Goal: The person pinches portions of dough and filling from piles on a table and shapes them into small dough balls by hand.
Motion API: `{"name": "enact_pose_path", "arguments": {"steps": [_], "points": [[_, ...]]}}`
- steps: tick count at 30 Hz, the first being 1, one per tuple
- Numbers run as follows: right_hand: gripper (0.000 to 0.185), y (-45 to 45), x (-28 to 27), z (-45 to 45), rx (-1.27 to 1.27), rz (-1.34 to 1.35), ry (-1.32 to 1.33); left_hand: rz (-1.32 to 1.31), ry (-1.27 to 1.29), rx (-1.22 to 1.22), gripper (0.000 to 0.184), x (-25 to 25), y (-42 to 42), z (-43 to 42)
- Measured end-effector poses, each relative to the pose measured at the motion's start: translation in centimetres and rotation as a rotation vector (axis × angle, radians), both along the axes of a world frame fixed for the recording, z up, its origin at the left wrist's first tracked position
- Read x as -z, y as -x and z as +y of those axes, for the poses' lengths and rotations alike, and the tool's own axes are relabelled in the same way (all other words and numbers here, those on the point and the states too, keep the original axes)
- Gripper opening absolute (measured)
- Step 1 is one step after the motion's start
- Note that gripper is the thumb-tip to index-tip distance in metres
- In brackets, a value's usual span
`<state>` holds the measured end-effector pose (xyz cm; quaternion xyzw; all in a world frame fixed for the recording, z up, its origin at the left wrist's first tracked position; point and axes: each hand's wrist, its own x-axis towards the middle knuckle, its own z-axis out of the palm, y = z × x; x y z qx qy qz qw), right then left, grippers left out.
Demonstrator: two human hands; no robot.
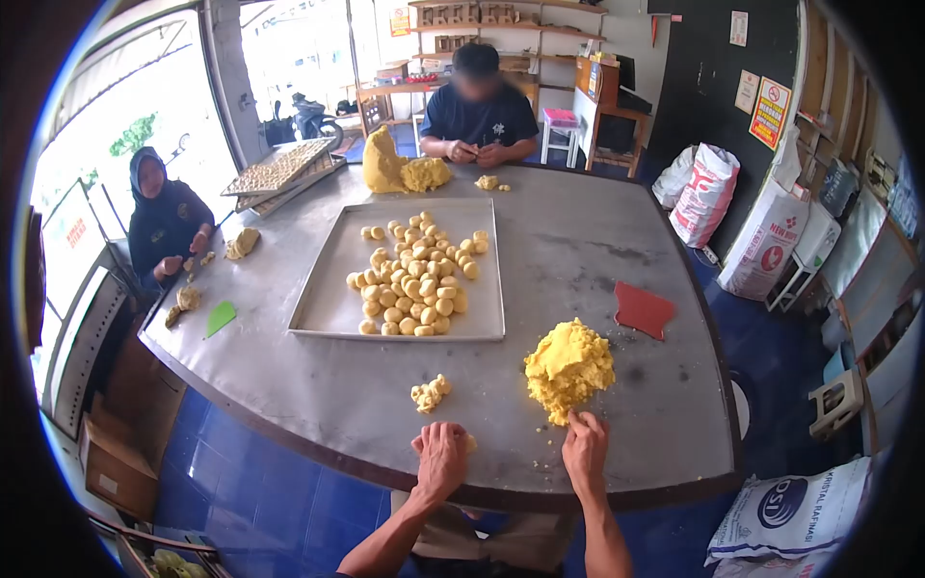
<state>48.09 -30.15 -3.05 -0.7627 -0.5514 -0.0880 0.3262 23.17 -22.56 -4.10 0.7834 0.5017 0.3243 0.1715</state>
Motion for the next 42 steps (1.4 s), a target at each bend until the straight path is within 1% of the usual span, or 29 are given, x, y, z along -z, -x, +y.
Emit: {"name": "enact_pose_path", "arguments": {"steps": [1,2,5,6,8,9,10,11,13,14,17,18,21,22,24,25,26,29,30,33,34,36,37,40,41,42], "points": [[0.03,-0.2,0.0,0.0,-0.011,-0.003,0.032,-0.012,0.021,-0.019,0.018,-0.4,0.1,-0.4],[0.03,-0.3,-0.2,0.1,-0.023,-0.005,0.058,-0.007,-0.032,-0.059,0.018,-0.9,0.1,-0.6],[0.031,-1.5,-1.3,-0.1,-0.089,-0.114,0.218,0.037,0.013,-0.014,0.019,-1.1,0.5,-0.6],[0.036,-2.1,-1.7,-0.3,-0.072,-0.077,0.274,0.003,0.015,-0.001,0.019,-0.8,0.6,-0.5],[0.039,-2.6,-2.0,-0.7,-0.053,-0.02,0.233,-0.064,0.019,0.02,0.019,-0.1,0.7,-0.3],[0.041,-2.7,-2.2,-1.0,-0.045,0.009,0.215,-0.139,0.042,0.027,0.018,-0.2,0.8,-0.2],[0.048,-2.0,-2.4,-1.5,-0.005,0.053,0.296,-0.21,0.067,0.036,0.018,-0.5,1.0,-0.3],[0.048,-1.2,-1.6,-2.0,0.026,0.006,0.258,-0.279,0.088,0.046,0.017,-0.8,1.1,-0.2],[0.047,0.9,-0.1,-2.7,0.087,-0.084,0.176,-0.397,0.216,0.034,0.017,-1.6,1.4,0.0],[0.044,1.7,-0.4,-3.0,0.068,0.095,0.215,-0.454,0.285,0.029,0.017,-1.8,1.5,-0.1],[0.042,1.9,-0.7,-3.0,-0.067,-0.001,0.226,-0.476,0.187,0.065,0.018,-2.0,1.7,0.2],[0.035,2.0,-1.6,-2.6,-0.081,0.081,0.136,-0.439,0.131,0.083,0.02,-1.6,1.7,0.3],[0.028,0.3,-2.5,-2.8,-0.12,0.177,0.189,-0.452,0.155,0.137,0.02,-1.3,1.8,0.6],[0.025,-0.2,-2.9,-2.8,-0.127,0.194,0.205,-0.459,0.199,0.121,0.02,-1.6,1.9,0.8],[0.029,-1.1,-2.1,-3.0,-0.153,0.199,0.163,-0.483,0.295,0.07,0.02,-2.1,2.0,0.3],[0.031,-1.6,-1.5,-3.1,-0.17,0.199,0.143,-0.499,0.296,0.045,0.02,-2.0,2.0,0.4],[0.038,-1.9,-1.0,-3.3,-0.165,0.266,0.11,-0.513,0.3,0.02,0.019,-1.6,2.0,0.3],[0.042,-0.8,-1.9,-3.4,0.001,0.086,0.096,-0.52,0.354,-0.017,0.02,-2.0,1.9,0.3],[0.036,0.3,-2.8,-3.3,0.024,0.171,0.136,-0.513,0.382,-0.02,0.021,-2.2,1.9,0.2],[0.038,2.4,-2.9,-2.6,0.034,0.11,0.152,-0.538,0.387,-0.005,0.023,-1.8,1.7,0.4],[0.035,2.9,-3.5,-2.6,0.021,0.149,0.174,-0.551,0.387,-0.005,0.024,-1.9,1.5,0.4],[0.033,3.4,-2.5,-2.7,-0.009,0.126,0.149,-0.57,0.389,-0.002,0.027,-2.3,1.1,0.5],[0.032,3.6,-2.1,-2.7,-0.02,0.111,0.134,-0.533,0.404,0.007,0.028,-2.4,0.7,0.7],[0.036,5.1,-1.6,-3.4,-0.106,0.02,0.044,-0.461,0.476,0.059,0.034,-2.7,-1.4,0.7],[0.042,5.5,-1.9,-3.8,-0.145,0.036,0.083,-0.431,0.508,0.091,0.035,-2.9,-2.1,0.6],[0.041,5.7,-2.3,-4.0,-0.167,0.065,0.119,-0.403,0.537,0.124,0.036,-3.3,-2.9,0.5]]}}
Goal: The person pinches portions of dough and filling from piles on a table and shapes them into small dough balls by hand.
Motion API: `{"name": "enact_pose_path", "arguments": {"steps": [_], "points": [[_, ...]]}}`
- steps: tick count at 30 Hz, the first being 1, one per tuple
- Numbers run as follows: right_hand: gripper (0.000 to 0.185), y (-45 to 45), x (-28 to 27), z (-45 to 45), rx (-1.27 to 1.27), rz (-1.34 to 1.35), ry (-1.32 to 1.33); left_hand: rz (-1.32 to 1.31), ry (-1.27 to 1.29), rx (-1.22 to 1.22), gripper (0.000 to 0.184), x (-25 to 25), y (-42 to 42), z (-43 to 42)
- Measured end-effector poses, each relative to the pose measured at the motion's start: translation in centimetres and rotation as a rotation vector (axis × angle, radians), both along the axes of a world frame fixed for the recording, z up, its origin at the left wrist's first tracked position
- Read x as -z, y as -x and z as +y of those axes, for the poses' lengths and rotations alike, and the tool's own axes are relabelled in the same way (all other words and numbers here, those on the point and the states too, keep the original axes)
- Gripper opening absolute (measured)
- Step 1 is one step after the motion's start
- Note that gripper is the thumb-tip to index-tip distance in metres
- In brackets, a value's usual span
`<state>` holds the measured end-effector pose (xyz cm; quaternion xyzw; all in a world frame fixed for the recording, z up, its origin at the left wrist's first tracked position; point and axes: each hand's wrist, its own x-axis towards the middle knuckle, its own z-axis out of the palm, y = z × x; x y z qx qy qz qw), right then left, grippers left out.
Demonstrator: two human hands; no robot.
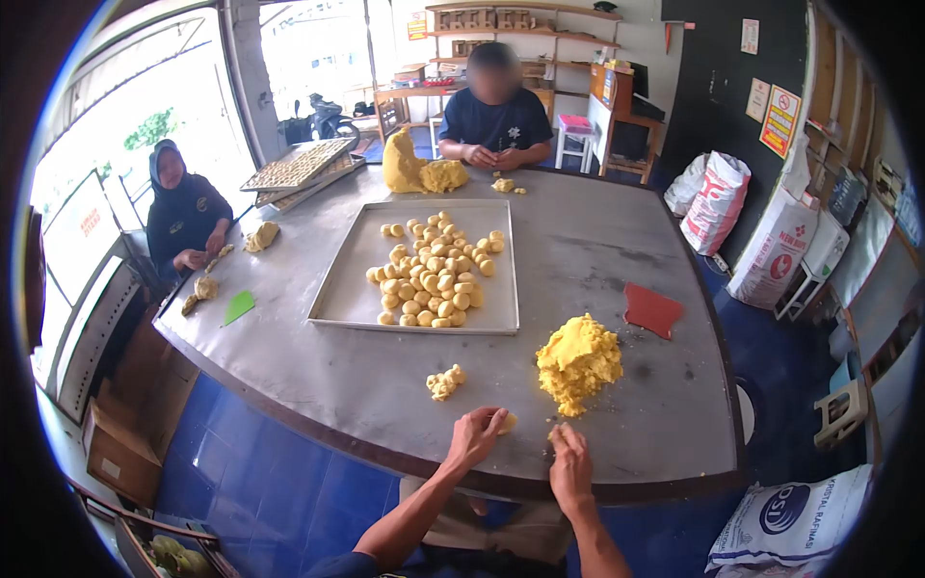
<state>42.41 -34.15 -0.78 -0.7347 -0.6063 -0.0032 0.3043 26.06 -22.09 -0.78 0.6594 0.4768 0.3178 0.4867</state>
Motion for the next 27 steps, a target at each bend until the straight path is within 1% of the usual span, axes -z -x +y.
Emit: {"name": "enact_pose_path", "arguments": {"steps": [1,2,5,6,9,10,13,14,17,18,21,22,24,25,27], "points": [[0.039,0.1,-0.4,0.1,-0.023,0.026,0.034,0.018,0.016,0.041,0.037,-0.6,-0.7,0.0],[0.037,0.3,-0.5,0.5,-0.02,0.108,-0.032,0.065,0.026,0.093,0.04,-1.4,-1.2,-0.2],[0.039,1.5,-1.9,1.7,-0.076,0.18,-0.162,-0.064,0.06,0.228,0.042,-1.2,-2.6,-1.5],[0.039,1.8,-1.5,2.4,-0.044,0.208,-0.216,-0.142,0.024,0.232,0.042,0.8,-3.5,-1.9],[0.033,1.3,-3.1,3.1,-0.042,0.467,-0.105,-0.681,0.332,0.229,0.041,2.6,-3.2,-0.5],[0.03,1.5,-3.7,3.3,-0.068,0.558,-0.131,-0.414,0.181,0.096,0.034,0.7,-2.0,-0.1],[0.032,2.2,-3.3,3.8,-0.249,0.282,-0.145,0.223,0.022,0.312,0.026,-0.8,-0.5,1.3],[0.029,2.6,-2.6,4.2,-0.358,0.226,-0.151,0.228,-0.31,0.267,0.022,3.6,-1.0,1.5],[0.026,3.3,-2.6,4.4,-0.237,0.458,-0.154,0.16,-0.263,0.129,0.02,3.0,-0.3,0.5],[0.022,3.6,-3.5,4.2,-0.173,0.441,-0.144,0.162,-0.333,0.135,0.023,3.5,-0.1,0.3],[0.021,4.4,-2.9,4.4,-0.166,0.337,-0.019,0.358,-0.309,0.146,0.03,4.2,-0.7,-0.4],[0.021,4.7,-2.8,4.3,-0.161,0.262,-0.038,0.369,-0.287,0.202,0.036,3.8,-0.6,-0.4],[0.02,5.3,-2.8,4.3,-0.157,0.106,-0.072,0.152,-0.286,0.207,0.035,3.5,-0.4,-0.2],[0.022,5.3,-2.7,4.2,-0.19,0.154,-0.093,0.043,-0.285,0.205,0.034,3.5,-0.3,-0.3],[0.025,4.6,-3.1,4.5,-0.261,0.246,-0.142,-0.012,-0.302,0.232,0.031,3.8,-0.2,0.2]]}}
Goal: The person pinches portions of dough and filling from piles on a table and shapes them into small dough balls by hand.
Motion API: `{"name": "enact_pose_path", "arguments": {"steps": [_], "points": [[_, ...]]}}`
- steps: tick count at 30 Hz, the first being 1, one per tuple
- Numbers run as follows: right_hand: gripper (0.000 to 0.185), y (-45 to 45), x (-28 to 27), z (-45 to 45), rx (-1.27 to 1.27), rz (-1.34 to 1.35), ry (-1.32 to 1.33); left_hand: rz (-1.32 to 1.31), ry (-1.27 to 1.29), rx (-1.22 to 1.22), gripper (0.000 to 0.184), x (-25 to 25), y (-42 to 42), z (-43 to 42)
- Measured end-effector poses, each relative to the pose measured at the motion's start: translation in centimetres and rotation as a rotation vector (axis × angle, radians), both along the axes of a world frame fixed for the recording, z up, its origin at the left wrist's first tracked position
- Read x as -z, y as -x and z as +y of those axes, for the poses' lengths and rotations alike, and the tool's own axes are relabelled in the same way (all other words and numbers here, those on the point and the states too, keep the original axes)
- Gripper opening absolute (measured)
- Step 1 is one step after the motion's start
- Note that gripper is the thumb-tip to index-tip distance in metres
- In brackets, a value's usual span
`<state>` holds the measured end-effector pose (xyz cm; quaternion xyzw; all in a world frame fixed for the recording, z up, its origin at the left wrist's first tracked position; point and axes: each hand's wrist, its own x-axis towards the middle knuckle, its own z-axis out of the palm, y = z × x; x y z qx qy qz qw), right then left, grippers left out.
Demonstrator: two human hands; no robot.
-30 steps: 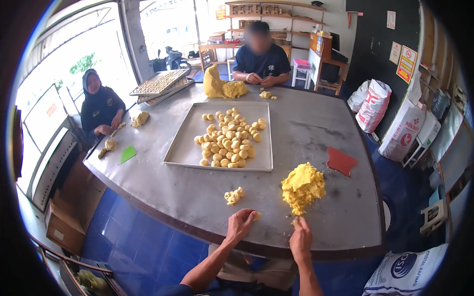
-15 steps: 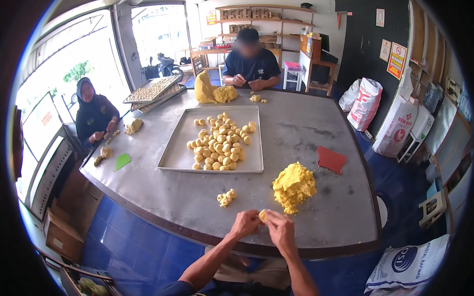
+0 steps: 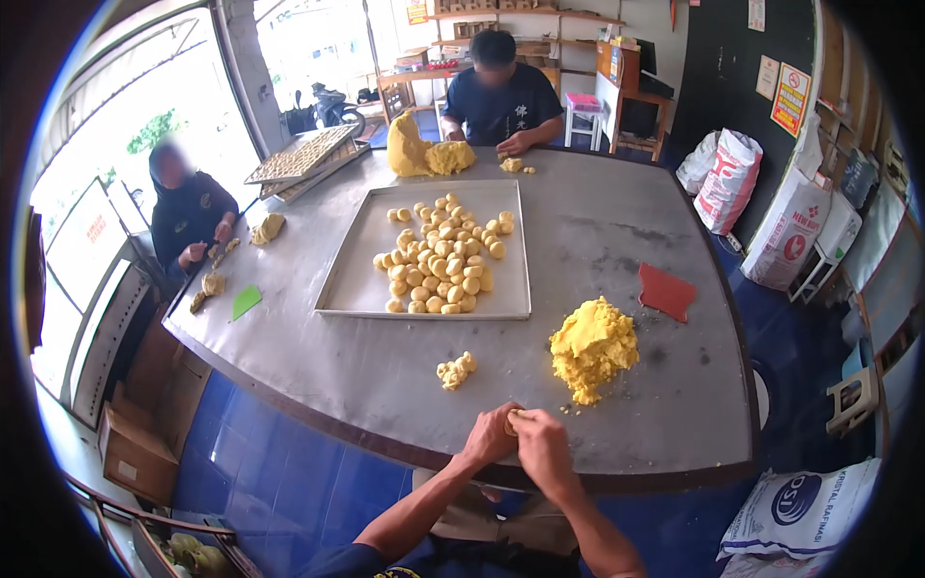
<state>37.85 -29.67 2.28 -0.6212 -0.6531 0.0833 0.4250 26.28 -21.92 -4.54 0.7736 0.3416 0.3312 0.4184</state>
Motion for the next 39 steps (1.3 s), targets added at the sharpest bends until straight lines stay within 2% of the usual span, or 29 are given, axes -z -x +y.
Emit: {"name": "enact_pose_path", "arguments": {"steps": [1,2,4,7,10,11,13,14,16,17,20,23,25,28,29,32,34,36,39], "points": [[0.032,-0.7,-0.9,0.1,0.03,0.135,0.138,-0.009,0.014,0.037,0.031,-0.2,0.1,0.2],[0.039,-1.4,-0.5,0.6,0.037,0.486,0.257,-0.019,0.026,0.076,0.031,-0.4,0.2,0.3],[0.045,-3.5,0.3,1.7,-0.001,0.398,0.401,-0.032,0.047,0.072,0.028,-0.6,0.2,0.2],[0.052,-5.3,3.9,2.8,-0.05,0.346,0.476,-0.035,0.036,0.132,0.024,-1.0,0.1,0.0],[0.054,-4.2,2.1,1.4,-0.021,0.146,0.303,-0.08,-0.056,0.151,0.023,-0.5,-0.1,0.1],[0.047,-3.8,0.4,1.1,-0.045,0.272,0.337,-0.064,-0.052,0.123,0.023,-0.4,-0.2,0.0],[0.041,-5.0,0.4,1.3,0.171,-0.18,0.156,-0.015,-0.033,0.005,0.03,-1.5,-0.4,-0.4],[0.038,-5.9,0.6,1.2,0.284,-0.397,0.06,-0.1,0.096,-0.002,0.032,-1.5,-0.5,0.2],[0.032,-8.4,3.0,1.5,0.327,-0.435,0.236,-0.26,0.361,-0.012,0.039,-0.9,-0.3,0.9],[0.031,-8.9,3.8,1.3,0.338,-0.31,0.235,-0.276,0.501,0.05,0.046,-1.0,0.0,1.3],[0.032,-9.2,5.0,0.6,0.32,-0.265,0.145,-0.21,0.454,0.058,0.043,0.8,1.6,2.9],[0.032,-8.6,4.8,-0.6,0.347,-0.247,0.016,-0.277,0.413,0.054,0.037,-0.1,2.9,2.0],[0.031,-8.8,5.6,-0.9,0.374,-0.219,0.013,-0.218,0.235,0.052,0.031,-0.5,3.4,1.5],[0.03,-8.9,5.5,-1.3,0.395,-0.144,0.02,-0.062,0.223,0.18,0.03,-1.2,3.6,0.7],[0.03,-9.0,5.4,-1.3,0.393,-0.143,0.037,-0.034,0.098,0.191,0.02,-0.1,3.2,0.8],[0.032,-8.9,5.1,-1.0,0.358,-0.167,0.068,0.238,-0.37,0.124,0.015,-1.9,2.3,0.2],[0.033,-9.0,4.8,-0.9,0.346,-0.225,0.077,0.253,-0.49,0.135,0.014,-0.7,2.2,1.6],[0.035,-8.8,4.6,-1.1,0.355,-0.307,0.09,0.166,-0.268,0.044,0.016,-2.4,2.9,1.7],[0.037,-9.7,4.4,-0.8,0.288,-0.342,0.141,0.148,-0.286,-0.057,0.018,-1.8,3.9,1.9]]}}
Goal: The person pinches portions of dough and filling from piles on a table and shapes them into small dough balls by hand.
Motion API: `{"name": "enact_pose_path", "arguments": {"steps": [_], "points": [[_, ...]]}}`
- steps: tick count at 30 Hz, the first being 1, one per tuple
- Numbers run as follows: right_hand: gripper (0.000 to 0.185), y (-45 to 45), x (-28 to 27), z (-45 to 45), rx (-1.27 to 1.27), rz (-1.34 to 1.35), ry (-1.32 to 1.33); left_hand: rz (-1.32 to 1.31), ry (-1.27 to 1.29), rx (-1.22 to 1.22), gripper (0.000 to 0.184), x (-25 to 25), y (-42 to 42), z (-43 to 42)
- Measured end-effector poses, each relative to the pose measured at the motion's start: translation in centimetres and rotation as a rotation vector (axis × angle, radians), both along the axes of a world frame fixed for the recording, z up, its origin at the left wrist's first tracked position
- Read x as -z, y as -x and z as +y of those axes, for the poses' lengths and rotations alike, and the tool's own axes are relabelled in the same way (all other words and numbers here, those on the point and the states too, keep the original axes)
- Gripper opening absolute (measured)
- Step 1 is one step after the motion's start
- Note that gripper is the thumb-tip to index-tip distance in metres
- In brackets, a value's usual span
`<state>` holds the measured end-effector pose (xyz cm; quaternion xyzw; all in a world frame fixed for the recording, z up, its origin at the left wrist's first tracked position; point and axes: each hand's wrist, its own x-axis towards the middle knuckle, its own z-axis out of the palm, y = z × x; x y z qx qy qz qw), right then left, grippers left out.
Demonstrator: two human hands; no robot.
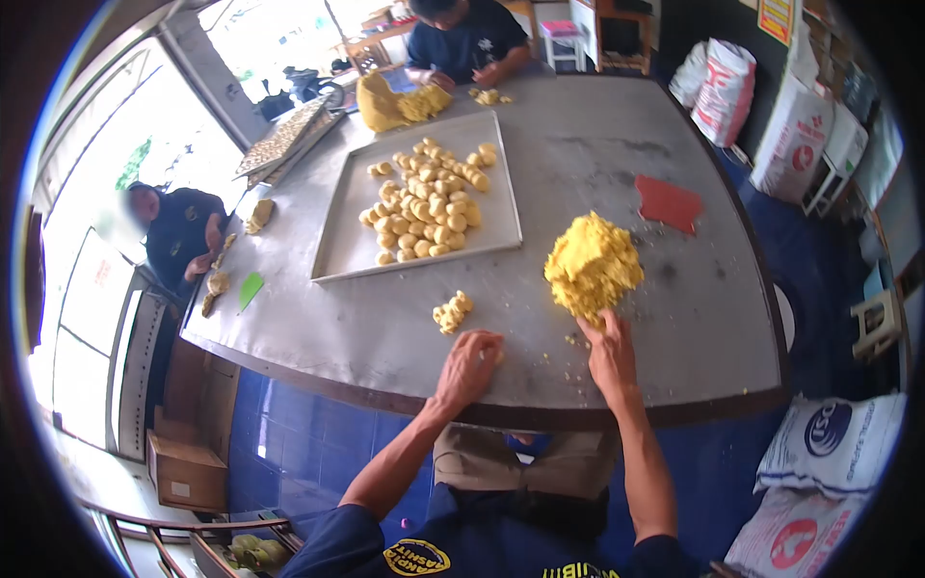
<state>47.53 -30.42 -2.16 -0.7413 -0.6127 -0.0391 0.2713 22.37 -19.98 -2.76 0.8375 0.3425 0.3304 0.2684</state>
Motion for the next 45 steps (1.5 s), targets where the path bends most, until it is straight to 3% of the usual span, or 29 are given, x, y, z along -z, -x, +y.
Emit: {"name": "enact_pose_path", "arguments": {"steps": [4,6,7,9,12,16,18,19,21,23,25,27,29,31,32,33,35,37,39,42,45], "points": [[0.041,-1.1,-1.9,-0.7,-0.066,0.375,0.044,0.065,0.047,-0.084,0.026,-1.3,0.4,0.0],[0.04,-1.0,-1.5,-1.5,-0.103,0.248,0.09,0.095,0.13,-0.116,0.03,-3.0,-0.3,1.7],[0.04,-0.9,-1.4,-1.9,-0.128,0.182,0.119,0.061,0.05,-0.123,0.031,-2.6,-1.1,3.3],[0.036,-0.5,-1.5,-1.9,-0.091,0.189,0.103,0.259,0.112,-0.182,0.028,-2.8,-2.9,5.4],[0.037,0.3,-1.7,-1.4,0.017,0.16,0.053,0.307,-0.392,-0.199,0.024,0.5,-5.1,5.4],[0.037,-0.1,0.2,-1.0,0.038,0.197,0.062,0.123,-0.128,-0.076,0.024,0.8,-4.0,6.0],[0.036,-0.6,0.6,-1.7,0.025,0.236,0.051,0.216,-0.216,0.055,0.031,2.3,-1.2,5.1],[0.035,-0.7,0.4,-1.9,0.02,0.253,0.041,0.44,-0.231,0.025,0.034,-0.7,-0.2,2.3],[0.035,-0.4,0.1,-2.4,0.006,0.228,0.011,0.378,-0.029,0.256,0.038,-2.3,2.5,0.5],[0.036,-0.3,-0.2,-2.4,-0.035,0.19,0.005,0.451,0.431,0.336,0.045,-5.9,3.3,1.2],[0.036,0.0,-0.6,-1.9,-0.003,0.234,0.041,-0.063,-0.101,0.088,0.059,-5.6,3.3,3.1],[0.034,0.4,-1.2,-1.2,0.036,0.283,0.095,-0.343,0.118,-0.12,0.063,-5.9,3.6,5.9],[0.031,1.5,-1.6,-0.9,-0.033,0.337,-0.003,0.114,0.017,-0.244,0.06,-2.6,5.5,8.3],[0.03,2.5,-0.9,-0.5,-0.148,0.356,-0.029,0.533,-0.116,-0.188,0.055,-0.6,6.4,7.8],[0.03,2.6,-0.4,-0.2,-0.209,0.254,-0.032,0.361,-0.21,-0.176,0.04,0.6,6.6,8.0],[0.029,3.0,-0.1,0.0,-0.263,0.16,-0.034,0.354,-0.231,-0.127,0.035,0.5,6.7,7.8],[0.028,2.5,-0.4,-0.2,-0.234,0.241,-0.018,0.351,-0.283,-0.019,0.025,-0.1,6.8,8.3],[0.027,2.0,-1.4,-0.6,-0.093,0.278,-0.012,0.201,-0.07,-0.184,0.02,-0.3,5.6,7.3],[0.027,-0.2,1.2,-0.8,-0.098,0.2,-0.01,0.129,0.179,-0.246,0.022,-1.9,4.5,6.6],[0.03,0.1,0.0,-1.3,-0.15,0.167,-0.033,0.283,0.046,-0.107,0.028,-1.5,4.4,7.6],[0.036,0.5,-0.1,-1.2,-0.046,0.131,0.023,0.336,0.419,-0.267,0.029,-3.5,3.4,8.2]]}}
